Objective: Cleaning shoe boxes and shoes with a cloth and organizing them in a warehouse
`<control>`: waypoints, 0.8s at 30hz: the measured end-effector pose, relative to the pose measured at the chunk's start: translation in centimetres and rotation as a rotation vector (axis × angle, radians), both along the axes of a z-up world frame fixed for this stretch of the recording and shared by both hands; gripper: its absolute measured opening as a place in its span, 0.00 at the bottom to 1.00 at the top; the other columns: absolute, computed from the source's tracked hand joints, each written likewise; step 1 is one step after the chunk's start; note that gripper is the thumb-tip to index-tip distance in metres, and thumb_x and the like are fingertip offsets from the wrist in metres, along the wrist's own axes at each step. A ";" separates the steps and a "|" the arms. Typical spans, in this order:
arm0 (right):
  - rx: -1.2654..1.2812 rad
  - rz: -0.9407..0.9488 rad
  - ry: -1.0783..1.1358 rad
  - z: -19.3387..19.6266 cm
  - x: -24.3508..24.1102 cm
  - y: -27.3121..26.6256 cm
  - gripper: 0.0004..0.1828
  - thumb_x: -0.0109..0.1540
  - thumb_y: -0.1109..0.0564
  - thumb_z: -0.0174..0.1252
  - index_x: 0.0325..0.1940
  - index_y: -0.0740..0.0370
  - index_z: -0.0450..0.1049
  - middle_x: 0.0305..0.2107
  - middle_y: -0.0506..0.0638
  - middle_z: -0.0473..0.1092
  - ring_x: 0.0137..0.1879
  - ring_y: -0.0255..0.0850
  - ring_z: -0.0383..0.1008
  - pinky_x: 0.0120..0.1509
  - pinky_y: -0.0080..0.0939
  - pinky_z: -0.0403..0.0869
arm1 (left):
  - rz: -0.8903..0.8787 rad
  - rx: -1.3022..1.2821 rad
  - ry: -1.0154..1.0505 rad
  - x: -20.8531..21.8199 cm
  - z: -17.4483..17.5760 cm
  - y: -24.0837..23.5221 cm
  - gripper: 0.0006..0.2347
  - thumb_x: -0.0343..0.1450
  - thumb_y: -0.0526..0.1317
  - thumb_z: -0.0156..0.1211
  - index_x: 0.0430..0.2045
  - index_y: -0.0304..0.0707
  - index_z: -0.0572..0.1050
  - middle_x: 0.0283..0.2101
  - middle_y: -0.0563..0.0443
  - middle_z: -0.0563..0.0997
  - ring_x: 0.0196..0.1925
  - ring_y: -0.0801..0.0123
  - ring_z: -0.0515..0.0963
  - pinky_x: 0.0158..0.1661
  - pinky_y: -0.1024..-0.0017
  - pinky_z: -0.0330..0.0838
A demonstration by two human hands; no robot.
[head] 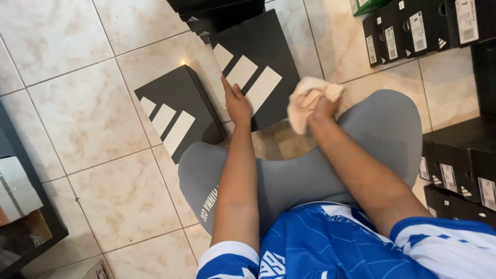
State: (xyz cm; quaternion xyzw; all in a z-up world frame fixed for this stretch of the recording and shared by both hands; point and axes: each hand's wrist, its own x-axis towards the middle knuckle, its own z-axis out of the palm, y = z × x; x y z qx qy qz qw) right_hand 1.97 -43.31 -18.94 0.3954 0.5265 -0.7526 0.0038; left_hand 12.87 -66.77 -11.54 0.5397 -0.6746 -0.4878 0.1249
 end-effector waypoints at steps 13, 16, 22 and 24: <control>0.176 0.168 -0.196 6.9 2.8 -7.9 0.34 0.68 0.39 0.53 0.75 0.51 0.57 0.71 0.59 0.57 0.76 0.52 0.57 0.80 0.61 0.56 | 0.006 -0.043 -0.064 -0.1 0.1 0.0 0.22 0.82 0.54 0.38 0.74 0.72 0.48 0.68 0.42 0.72 0.64 0.45 0.76 0.63 0.47 0.72; -0.106 0.040 -0.181 7.8 5.3 -8.6 0.33 0.71 0.40 0.45 0.78 0.52 0.54 0.74 0.59 0.52 0.78 0.52 0.54 0.82 0.60 0.54 | 0.019 -0.060 -0.077 0.6 -0.5 -0.2 0.22 0.82 0.55 0.39 0.74 0.74 0.49 0.67 0.43 0.73 0.64 0.45 0.77 0.63 0.47 0.72; -0.651 0.062 -0.389 -1.9 11.7 -6.6 0.09 0.61 0.60 0.39 0.38 0.64 0.64 0.37 0.58 0.67 0.41 0.46 0.67 0.52 0.48 0.68 | -0.002 -0.108 0.034 0.5 0.9 0.3 0.23 0.80 0.51 0.39 0.72 0.61 0.50 0.65 0.44 0.76 0.58 0.50 0.82 0.52 0.61 0.77; -0.712 0.203 -0.415 -4.1 14.1 -8.4 0.08 0.57 0.64 0.42 0.24 0.59 0.64 0.23 0.51 0.67 0.28 0.40 0.65 0.39 0.39 0.68 | 0.009 -0.105 0.035 0.5 0.8 -0.1 0.23 0.80 0.50 0.39 0.72 0.61 0.50 0.63 0.42 0.78 0.57 0.50 0.83 0.51 0.61 0.77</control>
